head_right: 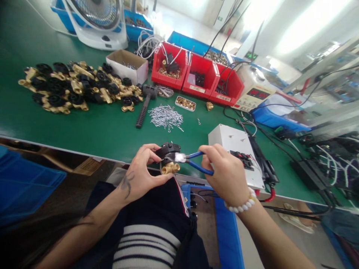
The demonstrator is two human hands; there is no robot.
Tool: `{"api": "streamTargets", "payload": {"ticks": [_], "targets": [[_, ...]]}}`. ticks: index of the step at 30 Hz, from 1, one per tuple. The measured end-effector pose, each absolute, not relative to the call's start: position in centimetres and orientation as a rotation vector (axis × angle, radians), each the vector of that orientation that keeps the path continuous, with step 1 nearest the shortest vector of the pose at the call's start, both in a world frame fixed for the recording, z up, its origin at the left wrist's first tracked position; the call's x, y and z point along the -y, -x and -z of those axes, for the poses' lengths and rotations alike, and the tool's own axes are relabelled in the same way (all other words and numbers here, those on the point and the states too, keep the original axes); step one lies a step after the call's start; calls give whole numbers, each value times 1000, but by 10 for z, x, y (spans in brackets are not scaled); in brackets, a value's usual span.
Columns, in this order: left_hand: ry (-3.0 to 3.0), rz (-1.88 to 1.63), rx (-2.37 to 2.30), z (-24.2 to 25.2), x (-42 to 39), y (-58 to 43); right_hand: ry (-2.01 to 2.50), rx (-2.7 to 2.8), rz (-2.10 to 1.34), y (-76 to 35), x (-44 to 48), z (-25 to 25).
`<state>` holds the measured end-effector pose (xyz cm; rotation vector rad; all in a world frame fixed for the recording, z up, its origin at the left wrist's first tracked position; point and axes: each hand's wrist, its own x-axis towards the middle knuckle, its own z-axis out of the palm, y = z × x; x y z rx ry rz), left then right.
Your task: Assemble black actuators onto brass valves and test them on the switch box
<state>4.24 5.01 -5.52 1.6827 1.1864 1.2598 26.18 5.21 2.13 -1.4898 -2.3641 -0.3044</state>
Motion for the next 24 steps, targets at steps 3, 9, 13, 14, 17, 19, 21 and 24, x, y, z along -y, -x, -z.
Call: {"api": "streamTargets", "payload": {"ticks": [3, 9, 13, 14, 17, 19, 21, 24], "targets": [[-1678, -1259, -1173, 55, -51, -43, 1442, 2148, 368, -263, -51, -21], [-1757, -1284, -1181, 56, -50, -44, 1527, 2558, 367, -265, -52, -20], [-1752, -1281, -1165, 56, -51, -44, 1412, 2135, 388, -263, -50, -17], [-1757, -1285, -1165, 55, -51, -44, 1418, 2177, 378, -261, -50, -15], [-1796, -1301, -1158, 55, -51, -45, 1466, 2569, 347, -258, -52, -14], [-1806, -1305, -1154, 55, -51, -45, 1475, 2614, 348, -257, -54, -18], [-1787, -1298, -1159, 55, -51, -45, 1460, 2402, 328, -258, -54, -24], [-1762, -1274, -1170, 55, -51, -44, 1461, 2213, 311, -260, -53, -25]]}}
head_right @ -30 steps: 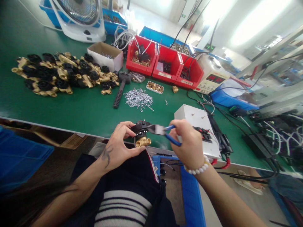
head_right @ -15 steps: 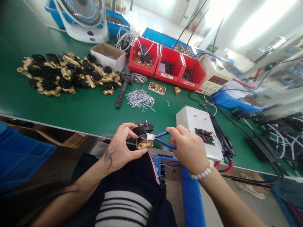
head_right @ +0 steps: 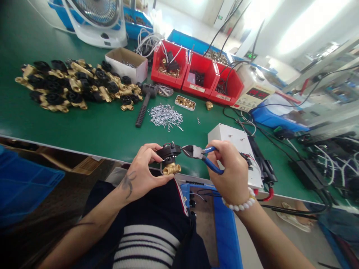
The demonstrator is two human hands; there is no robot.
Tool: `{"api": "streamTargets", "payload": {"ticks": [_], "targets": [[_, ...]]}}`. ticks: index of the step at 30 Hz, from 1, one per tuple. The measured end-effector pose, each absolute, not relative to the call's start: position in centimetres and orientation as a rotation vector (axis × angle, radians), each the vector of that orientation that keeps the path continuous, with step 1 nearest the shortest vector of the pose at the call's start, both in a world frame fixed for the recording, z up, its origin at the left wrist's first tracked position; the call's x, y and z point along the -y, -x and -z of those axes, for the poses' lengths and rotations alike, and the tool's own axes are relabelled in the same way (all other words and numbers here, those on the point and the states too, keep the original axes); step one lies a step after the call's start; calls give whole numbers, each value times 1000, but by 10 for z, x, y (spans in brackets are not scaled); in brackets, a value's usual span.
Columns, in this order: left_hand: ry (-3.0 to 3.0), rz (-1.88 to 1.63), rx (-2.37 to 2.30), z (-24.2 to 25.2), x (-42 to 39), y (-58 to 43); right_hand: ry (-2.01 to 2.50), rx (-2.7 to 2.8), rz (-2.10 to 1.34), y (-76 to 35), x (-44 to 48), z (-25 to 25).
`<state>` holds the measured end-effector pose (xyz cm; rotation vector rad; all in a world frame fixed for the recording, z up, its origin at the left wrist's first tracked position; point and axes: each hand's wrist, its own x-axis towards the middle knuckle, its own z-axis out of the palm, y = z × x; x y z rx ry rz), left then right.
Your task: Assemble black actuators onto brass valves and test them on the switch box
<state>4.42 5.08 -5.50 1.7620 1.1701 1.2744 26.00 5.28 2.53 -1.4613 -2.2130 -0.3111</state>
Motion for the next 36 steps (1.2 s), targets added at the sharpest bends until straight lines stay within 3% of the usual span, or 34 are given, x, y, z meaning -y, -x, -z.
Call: {"api": "streamTargets", "payload": {"ticks": [5, 11, 16, 21, 27, 32, 36], "targets": [[-1805, -1289, -1177, 54, -52, -45, 1663, 2646, 314, -262, -50, -25], [-1770, -1268, -1191, 53, -52, -46, 1442, 2079, 420, -262, -47, -25], [-1804, -1286, -1184, 54, -52, -45, 1569, 2604, 268, -260, -51, -14], [-1790, -1280, -1185, 54, -51, -44, 1478, 2152, 336, -261, -49, -19], [-1797, -1271, -1184, 55, -51, -44, 1622, 2592, 288, -261, -52, -14], [-1771, -1267, -1170, 55, -52, -45, 1451, 2061, 378, -263, -51, -18], [-1787, -1265, -1163, 55, -52, -43, 1584, 2477, 234, -262, -53, -8]]}}
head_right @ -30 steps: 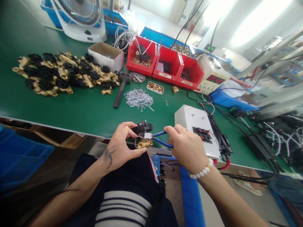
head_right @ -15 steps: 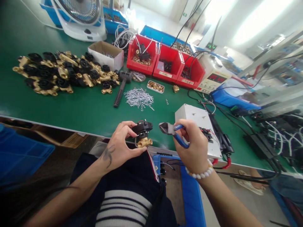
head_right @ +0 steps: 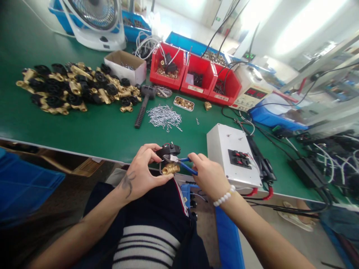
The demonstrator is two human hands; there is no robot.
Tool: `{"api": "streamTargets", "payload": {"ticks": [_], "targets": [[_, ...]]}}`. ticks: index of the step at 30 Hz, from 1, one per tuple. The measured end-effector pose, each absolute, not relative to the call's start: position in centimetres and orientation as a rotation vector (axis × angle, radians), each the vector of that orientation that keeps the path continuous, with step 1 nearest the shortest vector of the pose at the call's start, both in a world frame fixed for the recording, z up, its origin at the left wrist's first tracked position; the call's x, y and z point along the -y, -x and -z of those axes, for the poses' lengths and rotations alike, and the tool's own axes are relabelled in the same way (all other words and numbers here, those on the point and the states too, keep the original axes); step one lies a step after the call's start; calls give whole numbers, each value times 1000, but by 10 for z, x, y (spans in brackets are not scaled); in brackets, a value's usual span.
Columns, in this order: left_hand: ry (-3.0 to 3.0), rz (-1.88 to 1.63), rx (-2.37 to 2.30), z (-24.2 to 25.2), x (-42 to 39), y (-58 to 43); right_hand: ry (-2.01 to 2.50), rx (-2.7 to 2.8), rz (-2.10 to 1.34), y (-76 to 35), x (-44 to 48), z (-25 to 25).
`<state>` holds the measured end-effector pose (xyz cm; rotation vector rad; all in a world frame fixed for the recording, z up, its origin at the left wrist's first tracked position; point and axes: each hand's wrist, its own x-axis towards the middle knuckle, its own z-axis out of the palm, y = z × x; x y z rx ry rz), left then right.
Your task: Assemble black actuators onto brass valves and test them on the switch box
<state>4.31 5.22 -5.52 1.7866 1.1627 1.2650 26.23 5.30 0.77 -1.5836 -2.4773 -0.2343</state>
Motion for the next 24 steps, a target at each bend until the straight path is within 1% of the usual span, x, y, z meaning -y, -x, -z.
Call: {"api": "streamTargets", "payload": {"ticks": [2, 6, 8, 11, 15, 16, 18, 20, 21, 24], "targets": [[-1790, -1265, -1162, 55, -52, -42, 1601, 2517, 209, -262, -54, -7], [-1775, -1260, -1156, 55, -53, -42, 1458, 2126, 393, -262, -54, -11], [-1785, -1258, -1157, 55, -53, -42, 1460, 2255, 413, -262, -54, -10], [-1804, -1249, -1163, 56, -53, -42, 1515, 2538, 348, -262, -56, -8], [-1789, -1240, -1151, 54, -54, -42, 1495, 2168, 392, -264, -56, -10], [-1789, -1244, -1147, 54, -54, -42, 1487, 2147, 389, -264, -55, -9], [-1797, -1254, -1148, 53, -55, -42, 1538, 2294, 313, -261, -53, -4], [-1796, -1250, -1158, 53, -55, -42, 1648, 2477, 152, -257, -52, 2], [-1788, -1246, -1163, 53, -54, -42, 1704, 2476, 74, -255, -52, 6], [-1759, -1272, -1190, 54, -52, -41, 1851, 2245, -50, -256, -55, 15]]}}
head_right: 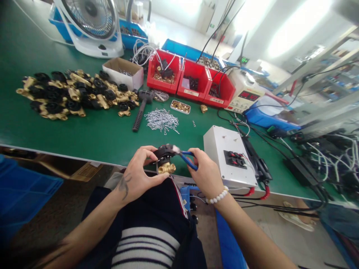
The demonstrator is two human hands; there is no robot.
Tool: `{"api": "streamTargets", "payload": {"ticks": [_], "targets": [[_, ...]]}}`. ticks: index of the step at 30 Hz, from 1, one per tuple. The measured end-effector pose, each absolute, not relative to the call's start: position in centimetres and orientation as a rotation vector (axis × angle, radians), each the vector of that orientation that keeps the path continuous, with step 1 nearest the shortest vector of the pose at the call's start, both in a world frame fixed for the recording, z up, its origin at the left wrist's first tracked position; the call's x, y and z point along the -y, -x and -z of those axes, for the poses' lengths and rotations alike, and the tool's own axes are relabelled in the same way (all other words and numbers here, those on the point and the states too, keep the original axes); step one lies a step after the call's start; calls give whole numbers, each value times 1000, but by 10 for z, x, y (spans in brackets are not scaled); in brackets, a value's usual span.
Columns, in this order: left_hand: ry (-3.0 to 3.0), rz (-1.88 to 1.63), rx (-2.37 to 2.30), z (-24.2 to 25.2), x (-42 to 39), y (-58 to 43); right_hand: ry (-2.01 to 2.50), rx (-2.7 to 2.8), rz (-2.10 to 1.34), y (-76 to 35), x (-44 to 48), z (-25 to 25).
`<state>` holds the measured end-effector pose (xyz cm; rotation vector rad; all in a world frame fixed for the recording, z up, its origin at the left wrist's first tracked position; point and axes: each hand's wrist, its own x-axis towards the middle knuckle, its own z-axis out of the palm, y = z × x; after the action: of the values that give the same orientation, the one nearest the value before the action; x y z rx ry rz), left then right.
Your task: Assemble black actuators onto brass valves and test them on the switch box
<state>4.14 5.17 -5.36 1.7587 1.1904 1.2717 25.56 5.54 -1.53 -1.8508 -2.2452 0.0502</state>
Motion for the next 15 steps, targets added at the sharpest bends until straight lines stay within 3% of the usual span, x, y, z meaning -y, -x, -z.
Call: {"api": "streamTargets", "payload": {"ticks": [4, 7, 12, 15], "targets": [[-1778, -1346, -1197, 46, -44, -36, 1992, 2228, -35, -262, -63, 30], [-1882, -1387, -1148, 34, -37, -33, 1822, 2218, -84, -259, -60, 32], [-2144, -1410, -1085, 17, -30, -36, 1372, 1695, -1111, -230, -34, 4], [-2269, -1377, -1019, 12, -29, -37, 1206, 1422, -1350, -217, -19, -9]]}}
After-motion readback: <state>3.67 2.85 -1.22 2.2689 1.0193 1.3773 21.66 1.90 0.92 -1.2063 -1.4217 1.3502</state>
